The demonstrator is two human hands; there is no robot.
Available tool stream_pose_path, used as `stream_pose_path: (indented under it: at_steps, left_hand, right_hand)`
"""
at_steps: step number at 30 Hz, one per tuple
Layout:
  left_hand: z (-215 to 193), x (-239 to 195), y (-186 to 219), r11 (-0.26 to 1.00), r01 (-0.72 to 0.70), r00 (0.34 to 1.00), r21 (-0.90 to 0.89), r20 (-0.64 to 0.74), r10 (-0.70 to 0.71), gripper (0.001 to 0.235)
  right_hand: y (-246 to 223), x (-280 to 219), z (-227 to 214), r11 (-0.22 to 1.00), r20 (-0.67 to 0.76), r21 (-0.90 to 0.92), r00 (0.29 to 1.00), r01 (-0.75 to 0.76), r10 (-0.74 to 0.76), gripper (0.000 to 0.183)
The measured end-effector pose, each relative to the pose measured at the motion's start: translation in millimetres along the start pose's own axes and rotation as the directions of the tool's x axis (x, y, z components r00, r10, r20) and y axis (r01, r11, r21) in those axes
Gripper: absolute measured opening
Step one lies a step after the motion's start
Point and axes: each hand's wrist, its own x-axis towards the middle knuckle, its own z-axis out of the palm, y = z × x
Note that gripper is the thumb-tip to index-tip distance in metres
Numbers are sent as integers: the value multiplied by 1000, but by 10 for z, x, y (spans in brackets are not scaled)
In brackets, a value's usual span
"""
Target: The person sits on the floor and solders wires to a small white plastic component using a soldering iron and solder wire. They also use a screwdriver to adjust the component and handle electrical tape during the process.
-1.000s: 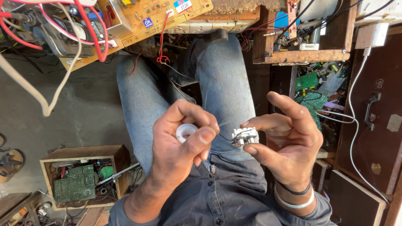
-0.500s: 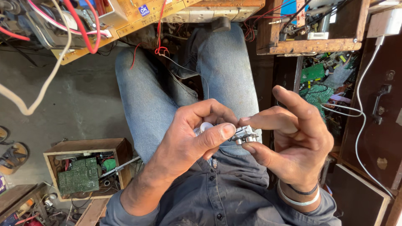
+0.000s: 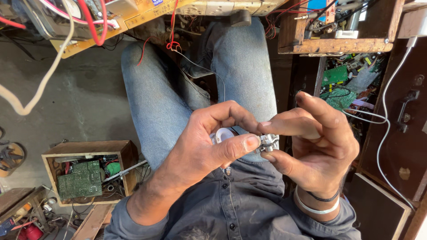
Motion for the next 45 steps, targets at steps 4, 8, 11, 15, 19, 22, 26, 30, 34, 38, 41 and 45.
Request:
stream_pose_path:
  at_steps: [4, 8, 11, 15, 19, 22, 26, 30, 34, 38, 41, 45]
  left_hand:
    - [-6, 10, 10, 1000, -10, 1000, -1, -1, 10, 44]
    - [-16, -4, -6, 1000, -11, 1000, -20, -5, 11, 46]
    - [-8, -2, -29, 1000, -19, 999, -7, -43, 19, 44]
    - [18, 0, -54, 976, -209, 976, 64, -45, 212, 42]
    - [71, -32, -62, 970, -222, 966, 96, -111, 232, 43]
    - [91, -46, -59, 974, -202, 967, 98, -140, 215, 42]
    - [92, -57, -54, 966, -243, 960, 93, -117, 253, 39]
    - [89, -56, -57, 967, -235, 961, 100, -123, 246, 41]
    - [94, -46, -45, 969, -202, 963, 140, -149, 222, 43]
    - [105, -64, -63, 965, -209, 957, 161, -172, 235, 45]
    - [91, -59, -92, 934, -258, 940, 246, -158, 302, 43]
    - [56, 22, -105, 967, -141, 961, 210, -205, 185, 42]
  right_hand:
    - [40, 8, -6, 1000, -5, 17, 1000, 4, -4, 78]
    - [55, 7, -1, 999, -39, 30, 999, -11, 12, 72]
    - [35, 29, 22, 999, -75, 44, 997, -25, 28, 55]
    - [-5, 130, -3, 983, 16, -146, 994, 107, -105, 33]
    - [-12, 209, 21, 907, 62, -347, 971, 239, -232, 25]
    - [-34, 240, 29, 880, 92, -396, 965, 263, -247, 20]
    - [-39, 255, 41, 875, 106, -396, 961, 277, -256, 19]
    - [-39, 249, 53, 878, 96, -402, 966, 258, -240, 19]
    - [-46, 270, 50, 879, 103, -400, 966, 259, -238, 17]
    - [-31, 255, 65, 882, 87, -400, 968, 250, -235, 20]
    - [23, 244, 83, 913, 48, -328, 969, 244, -241, 29]
    - [98, 282, 63, 926, 81, -231, 955, 297, -286, 42]
